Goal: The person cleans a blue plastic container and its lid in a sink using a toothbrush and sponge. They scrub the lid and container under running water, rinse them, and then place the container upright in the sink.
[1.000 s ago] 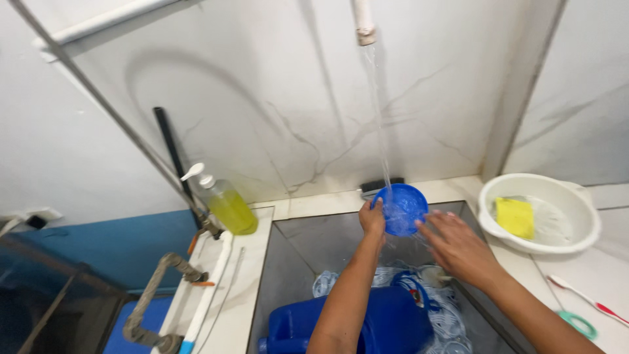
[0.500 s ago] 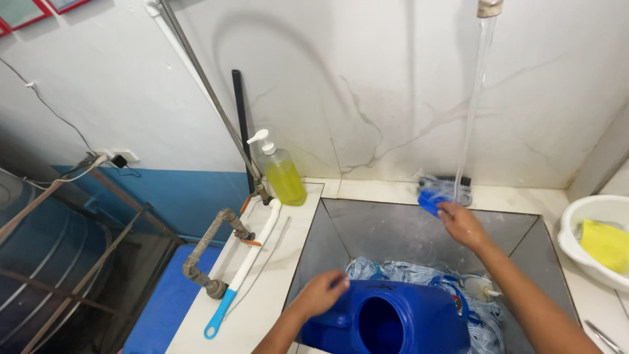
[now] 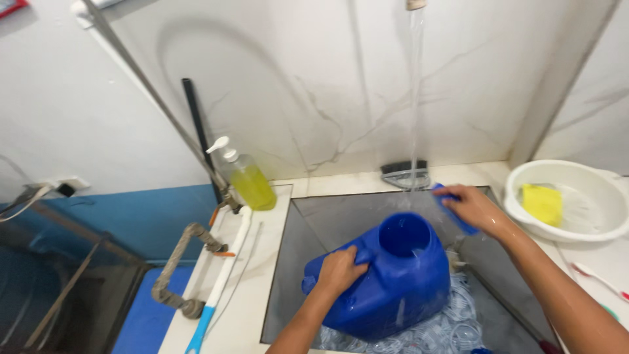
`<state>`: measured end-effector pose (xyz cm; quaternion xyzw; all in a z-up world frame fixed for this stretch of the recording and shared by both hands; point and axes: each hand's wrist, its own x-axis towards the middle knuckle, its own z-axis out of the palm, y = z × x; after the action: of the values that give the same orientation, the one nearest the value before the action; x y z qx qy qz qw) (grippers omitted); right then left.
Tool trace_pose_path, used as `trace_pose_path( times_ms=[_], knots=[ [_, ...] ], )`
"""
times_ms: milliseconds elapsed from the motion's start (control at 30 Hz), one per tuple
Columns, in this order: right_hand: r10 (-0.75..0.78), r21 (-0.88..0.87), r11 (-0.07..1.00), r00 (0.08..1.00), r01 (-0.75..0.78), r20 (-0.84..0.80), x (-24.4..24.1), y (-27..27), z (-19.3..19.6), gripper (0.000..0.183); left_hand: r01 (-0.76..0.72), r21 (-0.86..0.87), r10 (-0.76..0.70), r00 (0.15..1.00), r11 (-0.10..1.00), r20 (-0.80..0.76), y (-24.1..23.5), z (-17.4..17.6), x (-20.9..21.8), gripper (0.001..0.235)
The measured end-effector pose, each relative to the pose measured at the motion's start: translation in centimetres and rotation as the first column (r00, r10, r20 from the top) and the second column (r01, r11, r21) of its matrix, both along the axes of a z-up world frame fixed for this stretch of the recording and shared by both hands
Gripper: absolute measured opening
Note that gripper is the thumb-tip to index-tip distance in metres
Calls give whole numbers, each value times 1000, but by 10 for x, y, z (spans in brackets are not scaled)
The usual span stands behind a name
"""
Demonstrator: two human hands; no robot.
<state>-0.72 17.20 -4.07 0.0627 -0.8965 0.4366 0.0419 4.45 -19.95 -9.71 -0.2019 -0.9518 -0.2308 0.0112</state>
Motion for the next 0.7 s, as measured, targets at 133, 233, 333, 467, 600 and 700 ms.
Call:
trace_pose_path(
  times_ms=[133, 233, 333, 467, 600, 700],
  knots=[
    [-335, 472, 828, 942, 302, -15, 110, 79, -41, 45, -57, 89, 53, 997, 994, 48, 65, 4, -38, 50],
    [-520, 723, 632, 844, 279, 129, 179, 126, -88, 38, -125, 139, 113, 989, 982, 94, 93, -12, -56, 52],
    [-643, 750, 583, 742, 313, 190, 214, 160, -126, 29, -153, 215, 136, 987, 965, 89, 102, -31, -70, 53],
    [-686, 740, 553, 714, 384, 142, 226, 180, -159, 33, -182, 228, 160, 981, 956, 110, 102, -45, -72, 53],
    [-650, 657, 522, 752, 544, -106, 200, 193, -154, 37, -175, 200, 158, 982, 964, 101, 107, -37, -65, 53],
    [-530, 504, 604, 783, 618, -325, 127, 204, -126, 41, -155, 162, 137, 984, 975, 113, 114, -27, -56, 52]
  ],
)
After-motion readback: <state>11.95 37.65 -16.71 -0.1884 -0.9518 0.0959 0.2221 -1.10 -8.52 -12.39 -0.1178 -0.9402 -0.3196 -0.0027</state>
